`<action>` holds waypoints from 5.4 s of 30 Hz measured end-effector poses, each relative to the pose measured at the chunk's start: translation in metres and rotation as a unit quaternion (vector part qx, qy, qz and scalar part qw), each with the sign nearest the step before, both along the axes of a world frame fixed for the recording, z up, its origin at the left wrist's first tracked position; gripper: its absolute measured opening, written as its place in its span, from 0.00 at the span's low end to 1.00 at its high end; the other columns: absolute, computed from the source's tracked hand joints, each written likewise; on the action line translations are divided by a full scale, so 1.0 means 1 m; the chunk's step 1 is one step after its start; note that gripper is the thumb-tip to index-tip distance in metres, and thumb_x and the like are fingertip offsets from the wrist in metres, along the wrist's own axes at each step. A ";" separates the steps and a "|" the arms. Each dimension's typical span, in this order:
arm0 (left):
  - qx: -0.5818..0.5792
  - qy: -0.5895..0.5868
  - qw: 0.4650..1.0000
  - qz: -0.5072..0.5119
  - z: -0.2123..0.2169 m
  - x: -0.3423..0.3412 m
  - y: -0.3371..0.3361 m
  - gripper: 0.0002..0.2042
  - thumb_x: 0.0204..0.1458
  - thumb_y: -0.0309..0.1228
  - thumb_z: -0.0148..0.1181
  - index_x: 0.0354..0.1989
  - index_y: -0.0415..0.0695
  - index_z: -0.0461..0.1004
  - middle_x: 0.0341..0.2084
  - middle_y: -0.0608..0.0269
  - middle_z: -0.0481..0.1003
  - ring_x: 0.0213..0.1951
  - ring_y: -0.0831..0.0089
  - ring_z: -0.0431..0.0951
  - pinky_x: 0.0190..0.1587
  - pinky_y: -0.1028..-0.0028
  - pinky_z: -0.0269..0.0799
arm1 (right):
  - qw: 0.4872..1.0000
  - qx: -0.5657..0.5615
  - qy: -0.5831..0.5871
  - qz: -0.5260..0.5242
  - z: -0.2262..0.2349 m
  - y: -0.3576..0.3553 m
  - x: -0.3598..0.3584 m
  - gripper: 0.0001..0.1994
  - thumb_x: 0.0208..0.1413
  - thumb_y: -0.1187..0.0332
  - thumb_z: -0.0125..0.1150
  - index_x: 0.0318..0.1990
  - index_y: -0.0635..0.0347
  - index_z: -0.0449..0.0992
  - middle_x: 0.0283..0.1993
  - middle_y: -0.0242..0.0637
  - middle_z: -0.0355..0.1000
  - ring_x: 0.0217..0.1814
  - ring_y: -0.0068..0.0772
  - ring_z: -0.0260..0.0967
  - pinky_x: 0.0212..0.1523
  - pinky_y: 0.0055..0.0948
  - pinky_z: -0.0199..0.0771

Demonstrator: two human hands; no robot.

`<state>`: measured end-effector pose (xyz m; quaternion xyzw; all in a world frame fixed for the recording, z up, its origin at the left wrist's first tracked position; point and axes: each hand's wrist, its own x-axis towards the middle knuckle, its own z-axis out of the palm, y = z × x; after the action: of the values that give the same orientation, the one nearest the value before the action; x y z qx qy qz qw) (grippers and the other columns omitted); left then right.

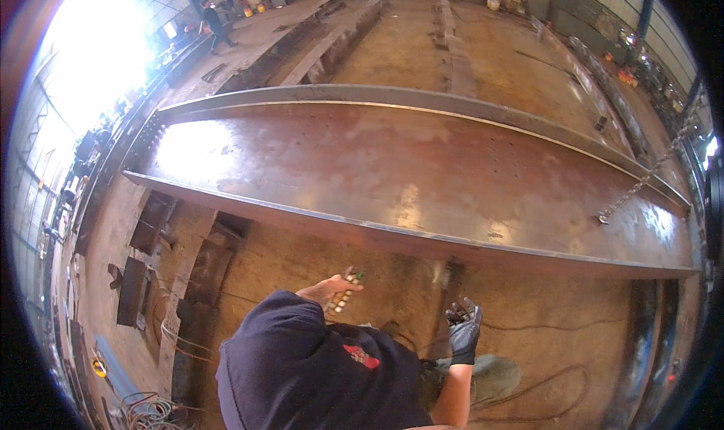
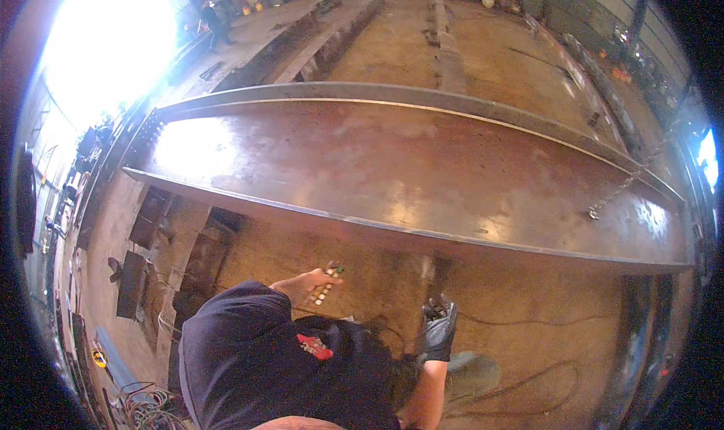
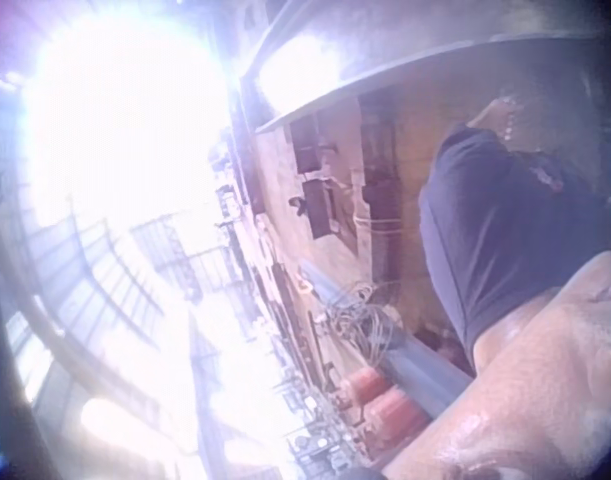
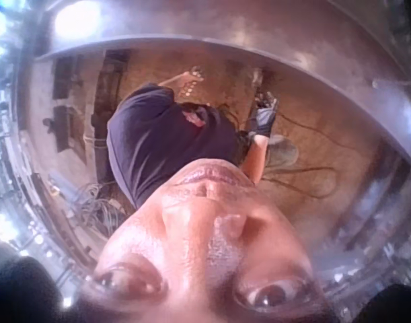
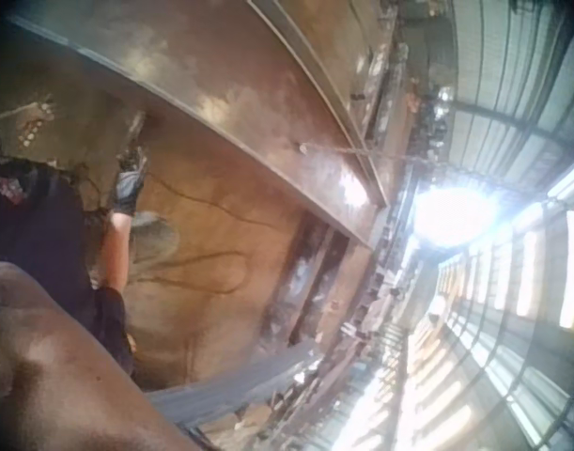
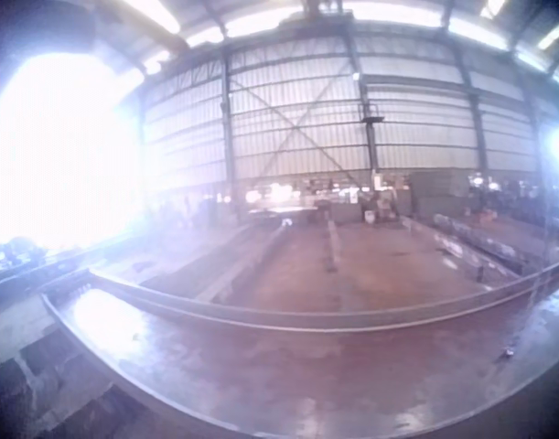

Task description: The person walks through a metal fabrication shop and uses a handheld remote control to operate an overhead crane. They guide a chain hoist toward a large steel beam and attach the hook to the beam.

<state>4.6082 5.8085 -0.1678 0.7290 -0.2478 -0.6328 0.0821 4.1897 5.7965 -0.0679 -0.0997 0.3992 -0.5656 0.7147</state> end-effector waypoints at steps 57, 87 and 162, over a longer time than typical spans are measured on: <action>-0.359 -0.266 0.883 -0.143 0.155 -0.569 -0.190 0.32 0.34 0.48 0.72 0.42 0.36 0.70 0.31 0.54 0.76 0.34 0.66 0.77 0.40 0.68 0.72 | 0.904 0.377 0.175 -0.097 -0.252 0.199 -0.697 0.14 0.59 0.64 0.49 0.51 0.55 0.70 0.38 0.40 0.71 0.31 0.38 0.72 0.24 0.35 0.73; -0.452 -0.510 0.713 0.166 0.021 -0.467 -0.408 0.47 0.39 0.58 0.63 0.55 0.26 0.56 0.50 0.33 0.64 0.53 0.46 0.66 0.53 0.56 0.64 | 0.996 0.085 0.011 -0.020 -0.045 -0.137 -0.462 0.30 0.55 0.39 0.43 0.47 0.59 0.68 0.28 0.43 0.72 0.27 0.42 0.72 0.35 0.41 0.77; -0.463 -0.285 0.829 0.130 0.129 -0.399 -0.245 0.14 0.50 0.39 0.63 0.34 0.41 0.71 0.21 0.54 0.75 0.23 0.56 0.76 0.29 0.65 0.70 | 0.766 0.059 0.553 0.323 -0.189 -0.140 -0.458 0.24 0.47 0.43 0.61 0.33 0.57 0.75 0.27 0.32 0.71 0.29 0.25 0.67 0.29 0.31 0.65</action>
<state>4.2095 5.5636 -0.0387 0.7788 -0.4270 -0.1917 0.4177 3.7319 5.6561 -0.2567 -0.4759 0.7022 -0.1234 0.5149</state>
